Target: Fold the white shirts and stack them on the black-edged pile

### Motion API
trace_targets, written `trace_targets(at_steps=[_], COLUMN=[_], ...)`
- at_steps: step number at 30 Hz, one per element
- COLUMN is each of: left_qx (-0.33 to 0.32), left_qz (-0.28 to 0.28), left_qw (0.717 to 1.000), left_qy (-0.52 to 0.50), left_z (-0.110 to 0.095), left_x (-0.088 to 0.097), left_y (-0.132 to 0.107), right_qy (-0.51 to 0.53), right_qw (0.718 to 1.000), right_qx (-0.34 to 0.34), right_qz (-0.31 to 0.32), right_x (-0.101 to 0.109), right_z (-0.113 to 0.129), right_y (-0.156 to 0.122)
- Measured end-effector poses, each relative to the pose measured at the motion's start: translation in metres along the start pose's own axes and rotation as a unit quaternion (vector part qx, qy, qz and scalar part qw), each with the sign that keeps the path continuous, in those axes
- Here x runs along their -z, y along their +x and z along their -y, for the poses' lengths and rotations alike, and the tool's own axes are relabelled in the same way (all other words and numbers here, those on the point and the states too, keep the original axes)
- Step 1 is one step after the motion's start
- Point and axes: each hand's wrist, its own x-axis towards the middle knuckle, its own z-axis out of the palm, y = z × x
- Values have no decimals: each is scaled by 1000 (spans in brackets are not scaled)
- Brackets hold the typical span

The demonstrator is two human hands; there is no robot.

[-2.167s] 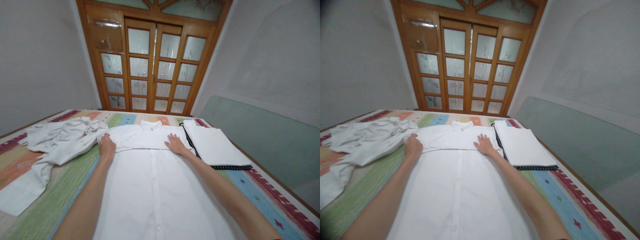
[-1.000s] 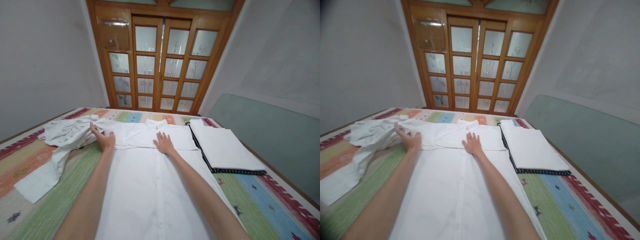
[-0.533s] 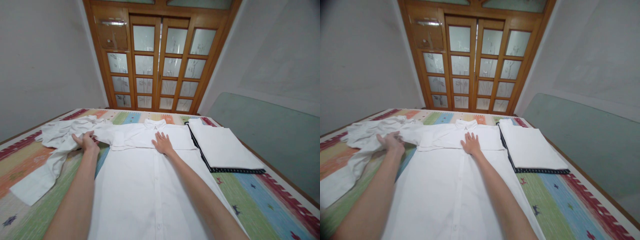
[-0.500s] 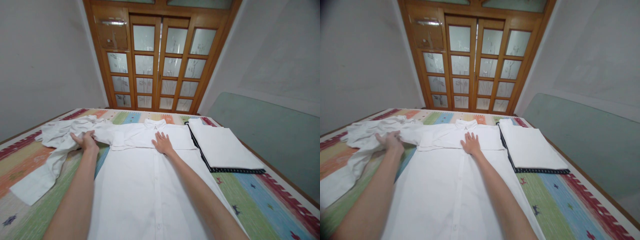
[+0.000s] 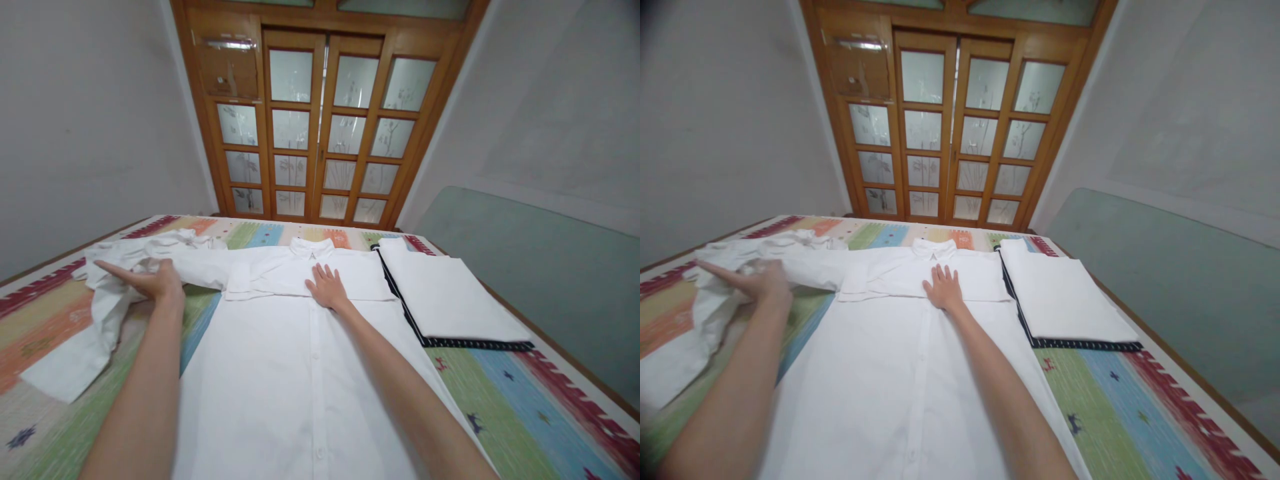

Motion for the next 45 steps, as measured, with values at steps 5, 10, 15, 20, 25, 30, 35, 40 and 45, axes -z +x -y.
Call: trace_targets(at_steps=[5,10,15,20,25,30,35,40,45], left_qx=[-142,-332,-390,-205,-203,-275,-366,-453,-456], left_qz=[91,354,527,484,422,452,463,483,513], left_qw=[973,846,745,850,880,822,780,739,714], left_qy=[155,222,120,23,77,210,206,122,134], left_z=[-37,-50,-42,-21,-16,-24,-28,-26,-24], left_x=[-6,-35,-49,-54,-60,-57,-55,-60,-64], left_y=[-21,-64,-114,-121,-117,-124,-126,-121,-124], right_qy=[-3,3,13,38,181,246,238,127,-29], right_qw=[1000,1000,1000,998,980,964,958,969,969], right_qx=[-2,1,-3,14,-29,-50,-17,113,191], right_qz=[2,-3,-5,-41,-73,-88,-162,-179,-151], right_x=[1,2,0,-3,2,7,11,28,53], right_z=[1,2,-5,-16,-17,-16,10,62,96], right_y=[-1,-1,3,9,12,16,27,37,38])
